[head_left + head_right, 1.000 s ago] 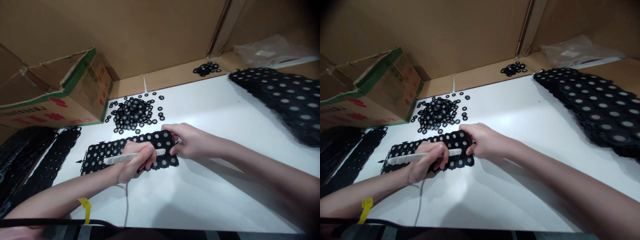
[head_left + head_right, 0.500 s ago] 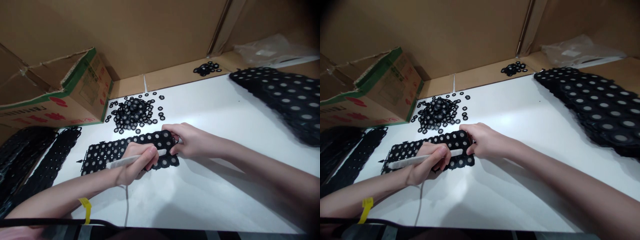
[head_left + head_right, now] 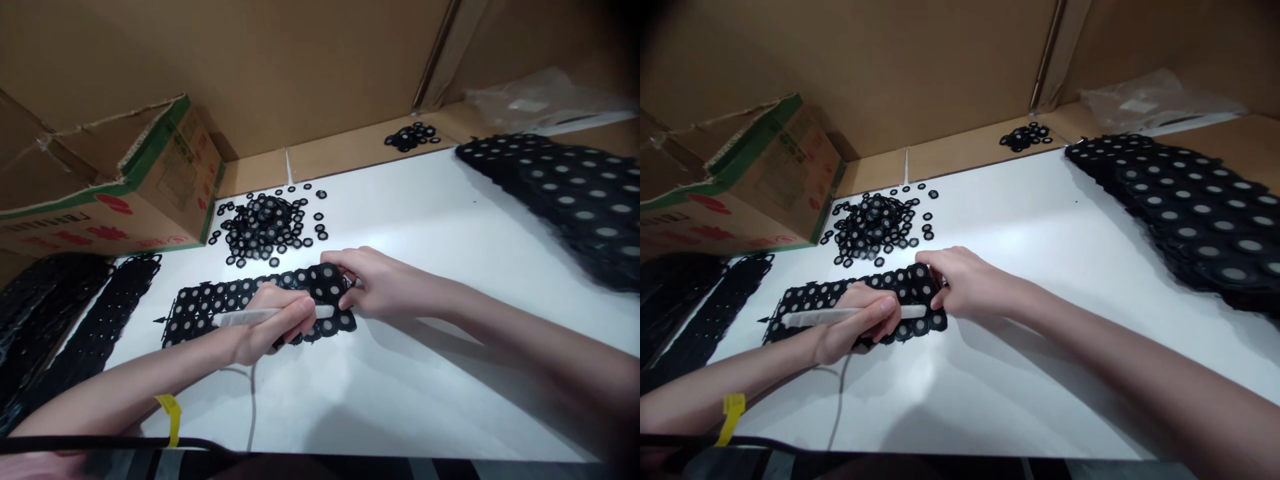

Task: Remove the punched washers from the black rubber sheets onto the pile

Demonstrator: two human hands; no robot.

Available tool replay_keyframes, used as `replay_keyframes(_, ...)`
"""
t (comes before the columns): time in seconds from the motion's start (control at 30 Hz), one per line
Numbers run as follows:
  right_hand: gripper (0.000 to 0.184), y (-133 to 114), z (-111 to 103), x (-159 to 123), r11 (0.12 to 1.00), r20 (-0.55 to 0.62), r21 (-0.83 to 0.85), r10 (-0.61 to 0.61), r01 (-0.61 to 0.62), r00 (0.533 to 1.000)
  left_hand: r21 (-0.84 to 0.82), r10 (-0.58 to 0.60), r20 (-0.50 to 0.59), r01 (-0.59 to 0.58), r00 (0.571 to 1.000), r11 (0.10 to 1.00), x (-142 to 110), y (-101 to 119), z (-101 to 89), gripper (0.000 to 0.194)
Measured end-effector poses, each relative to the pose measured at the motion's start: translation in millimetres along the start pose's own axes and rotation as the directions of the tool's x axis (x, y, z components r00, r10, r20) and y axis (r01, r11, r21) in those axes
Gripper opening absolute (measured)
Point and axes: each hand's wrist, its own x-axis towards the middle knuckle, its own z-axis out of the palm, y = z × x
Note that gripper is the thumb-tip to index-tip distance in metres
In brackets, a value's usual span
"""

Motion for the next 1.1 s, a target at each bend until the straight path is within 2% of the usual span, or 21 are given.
replay_keyframes(0.17,0.028,4.0,-3.5,-4.7,0.999,0.056,-0.022,-0.025,0.026,0.998,0.029,0.066,-0.119,-0.063,0.991,0.998,-3.1,-3.8,4.3,0.049)
replay_keyframes(0.3,0.044,1.2,-6.7,-9.3,0.999,0.107,0.009,-0.033,0.032,0.994,0.039,0.123,-0.204,-0.117,0.971,0.992,-5.4,-6.2,6.0,0.045)
replay_keyframes(0.4,0.046,-2.8,-6.9,-10.8,0.999,0.147,0.048,-0.001,-0.007,0.989,0.007,0.17,-0.227,-0.173,0.959,0.985,-8.8,-7.2,5.9,0.047)
replay_keyframes(0.5,0.046,-3.6,-5.9,-10.3,0.996,0.145,0.086,0.016,-0.029,0.989,-0.09,0.203,-0.192,-0.223,0.96,0.971,-13.1,-6.6,7.2,0.05)
replay_keyframes(0.67,0.047,-2.1,-5.9,-8.6,0.993,0.125,0.121,-0.005,-0.011,0.992,-0.186,0.097,-0.043,-0.103,0.994,0.977,-15.8,-1.5,12.1,0.049)
replay_keyframes(1.1,0.047,-0.5,-6.8,-8.2,0.991,0.12,0.131,-0.029,0.013,0.992,-0.169,0.11,-0.056,-0.118,0.992,0.978,-15.1,-0.4,13.0,0.05)
